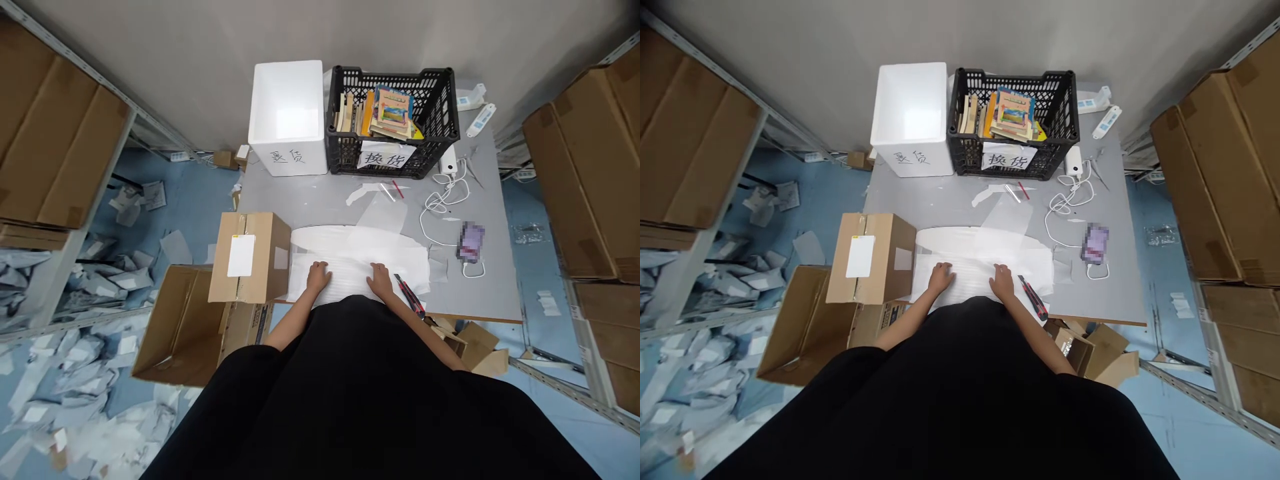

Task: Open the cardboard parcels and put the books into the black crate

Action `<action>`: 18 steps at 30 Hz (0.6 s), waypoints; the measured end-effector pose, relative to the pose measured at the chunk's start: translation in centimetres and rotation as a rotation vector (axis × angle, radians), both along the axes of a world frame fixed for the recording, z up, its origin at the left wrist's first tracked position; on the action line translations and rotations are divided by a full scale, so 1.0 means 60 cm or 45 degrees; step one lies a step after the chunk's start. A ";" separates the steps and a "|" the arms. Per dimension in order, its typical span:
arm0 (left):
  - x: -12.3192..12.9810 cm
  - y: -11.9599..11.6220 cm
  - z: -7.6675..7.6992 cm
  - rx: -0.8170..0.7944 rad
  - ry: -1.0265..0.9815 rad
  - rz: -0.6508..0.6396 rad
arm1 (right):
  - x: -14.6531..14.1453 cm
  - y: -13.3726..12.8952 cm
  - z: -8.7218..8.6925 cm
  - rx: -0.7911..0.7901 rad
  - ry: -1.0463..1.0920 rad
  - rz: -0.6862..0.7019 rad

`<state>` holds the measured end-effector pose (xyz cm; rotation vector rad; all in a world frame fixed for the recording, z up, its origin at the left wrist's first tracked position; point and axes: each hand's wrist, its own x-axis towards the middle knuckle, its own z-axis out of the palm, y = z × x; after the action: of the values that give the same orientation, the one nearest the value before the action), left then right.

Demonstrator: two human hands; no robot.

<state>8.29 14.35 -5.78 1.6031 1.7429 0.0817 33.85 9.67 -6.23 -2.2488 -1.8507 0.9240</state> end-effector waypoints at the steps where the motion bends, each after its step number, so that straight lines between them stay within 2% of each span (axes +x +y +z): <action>1: -0.003 -0.004 0.001 0.012 -0.015 0.008 | -0.002 -0.003 0.001 0.024 -0.012 0.001; 4: -0.017 -0.026 0.004 0.071 -0.075 0.108 | -0.006 -0.009 0.004 0.102 -0.033 0.032; 8: -0.052 -0.074 0.003 0.173 -0.155 0.341 | -0.016 0.007 0.011 0.188 -0.026 0.105; 13: -0.112 -0.147 0.002 0.313 -0.183 0.725 | -0.061 0.065 0.026 0.261 0.012 0.291; 18: -0.163 -0.212 0.012 0.440 -0.174 1.094 | -0.149 0.144 0.044 0.318 0.076 0.478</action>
<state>-1.51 1.61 -5.06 0.9138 2.2648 0.9170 24.93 18.31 -3.57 -1.7483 -2.2610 0.7384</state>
